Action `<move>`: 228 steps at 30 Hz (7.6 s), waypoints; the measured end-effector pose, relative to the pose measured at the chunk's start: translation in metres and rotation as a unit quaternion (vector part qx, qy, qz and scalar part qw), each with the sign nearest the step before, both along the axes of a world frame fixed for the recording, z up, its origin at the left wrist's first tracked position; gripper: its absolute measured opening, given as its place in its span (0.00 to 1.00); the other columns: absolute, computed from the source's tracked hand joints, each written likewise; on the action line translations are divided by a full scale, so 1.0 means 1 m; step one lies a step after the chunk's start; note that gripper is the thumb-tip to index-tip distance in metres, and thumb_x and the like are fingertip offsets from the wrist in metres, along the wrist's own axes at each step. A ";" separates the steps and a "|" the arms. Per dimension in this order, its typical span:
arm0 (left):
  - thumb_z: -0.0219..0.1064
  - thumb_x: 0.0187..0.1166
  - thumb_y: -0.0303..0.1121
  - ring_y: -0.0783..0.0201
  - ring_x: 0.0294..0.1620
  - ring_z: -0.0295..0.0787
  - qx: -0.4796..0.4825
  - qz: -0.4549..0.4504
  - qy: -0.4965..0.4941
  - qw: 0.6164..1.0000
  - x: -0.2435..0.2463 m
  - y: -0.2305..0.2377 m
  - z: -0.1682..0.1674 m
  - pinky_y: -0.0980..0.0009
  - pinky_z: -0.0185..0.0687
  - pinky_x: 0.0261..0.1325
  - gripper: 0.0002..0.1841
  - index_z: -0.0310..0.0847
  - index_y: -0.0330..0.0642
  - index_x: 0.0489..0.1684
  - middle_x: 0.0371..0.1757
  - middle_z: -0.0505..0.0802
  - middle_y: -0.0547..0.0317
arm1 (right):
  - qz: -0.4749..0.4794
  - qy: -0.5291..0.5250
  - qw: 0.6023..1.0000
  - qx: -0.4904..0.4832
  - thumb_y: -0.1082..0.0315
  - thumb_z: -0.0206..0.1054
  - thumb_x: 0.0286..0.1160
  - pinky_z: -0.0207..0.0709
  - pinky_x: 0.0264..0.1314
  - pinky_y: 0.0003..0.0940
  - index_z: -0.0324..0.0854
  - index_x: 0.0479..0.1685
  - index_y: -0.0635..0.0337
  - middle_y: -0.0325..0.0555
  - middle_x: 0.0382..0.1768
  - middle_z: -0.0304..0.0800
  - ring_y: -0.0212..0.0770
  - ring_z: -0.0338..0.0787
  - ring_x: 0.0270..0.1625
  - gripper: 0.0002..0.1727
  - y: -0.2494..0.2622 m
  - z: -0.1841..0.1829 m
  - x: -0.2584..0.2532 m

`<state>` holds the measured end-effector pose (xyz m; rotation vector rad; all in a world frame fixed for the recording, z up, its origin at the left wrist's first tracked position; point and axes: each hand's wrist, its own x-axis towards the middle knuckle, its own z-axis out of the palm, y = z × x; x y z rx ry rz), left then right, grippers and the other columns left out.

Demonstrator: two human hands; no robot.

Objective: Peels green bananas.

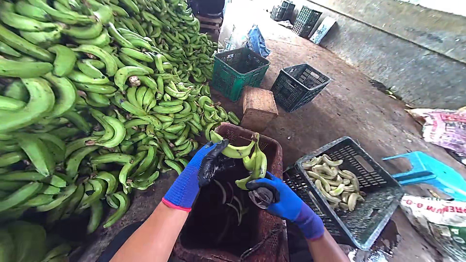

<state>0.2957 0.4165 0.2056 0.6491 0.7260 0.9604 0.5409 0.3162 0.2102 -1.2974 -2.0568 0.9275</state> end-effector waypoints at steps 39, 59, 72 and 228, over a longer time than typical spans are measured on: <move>0.50 0.90 0.49 0.74 0.48 0.87 0.261 0.002 0.202 0.944 -0.015 -0.008 0.008 0.74 0.84 0.50 0.28 0.61 0.59 0.90 0.70 0.86 0.66 | -0.054 -0.045 0.992 0.107 0.53 0.67 0.71 0.82 0.66 0.45 0.84 0.72 0.58 0.58 0.62 0.89 0.49 0.89 0.62 0.30 0.005 -0.005 -0.007; 0.49 0.91 0.39 0.76 0.43 0.88 0.242 0.112 0.211 0.940 0.001 -0.028 0.019 0.76 0.86 0.47 0.22 0.70 0.48 0.81 0.56 0.90 0.63 | -0.020 -0.060 0.987 0.149 0.51 0.66 0.72 0.85 0.56 0.55 0.85 0.71 0.55 0.53 0.56 0.93 0.51 0.93 0.56 0.29 0.010 -0.002 -0.005; 0.44 0.92 0.38 0.76 0.44 0.86 0.234 -0.004 0.264 0.936 0.010 -0.040 0.015 0.76 0.85 0.49 0.23 0.62 0.48 0.85 0.55 0.88 0.61 | -0.190 -0.137 0.952 0.196 0.54 0.69 0.72 0.82 0.54 0.61 0.78 0.80 0.46 0.59 0.58 0.88 0.60 0.89 0.56 0.32 0.029 0.006 -0.003; 0.68 0.83 0.40 0.48 0.70 0.82 0.155 -0.068 0.428 0.888 -0.008 -0.010 0.015 0.52 0.73 0.76 0.29 0.69 0.32 0.78 0.68 0.85 0.35 | 0.044 -0.366 0.917 0.151 0.66 0.87 0.43 0.46 0.81 0.84 0.92 0.62 0.49 0.62 0.81 0.76 0.79 0.61 0.86 0.34 0.020 0.024 -0.039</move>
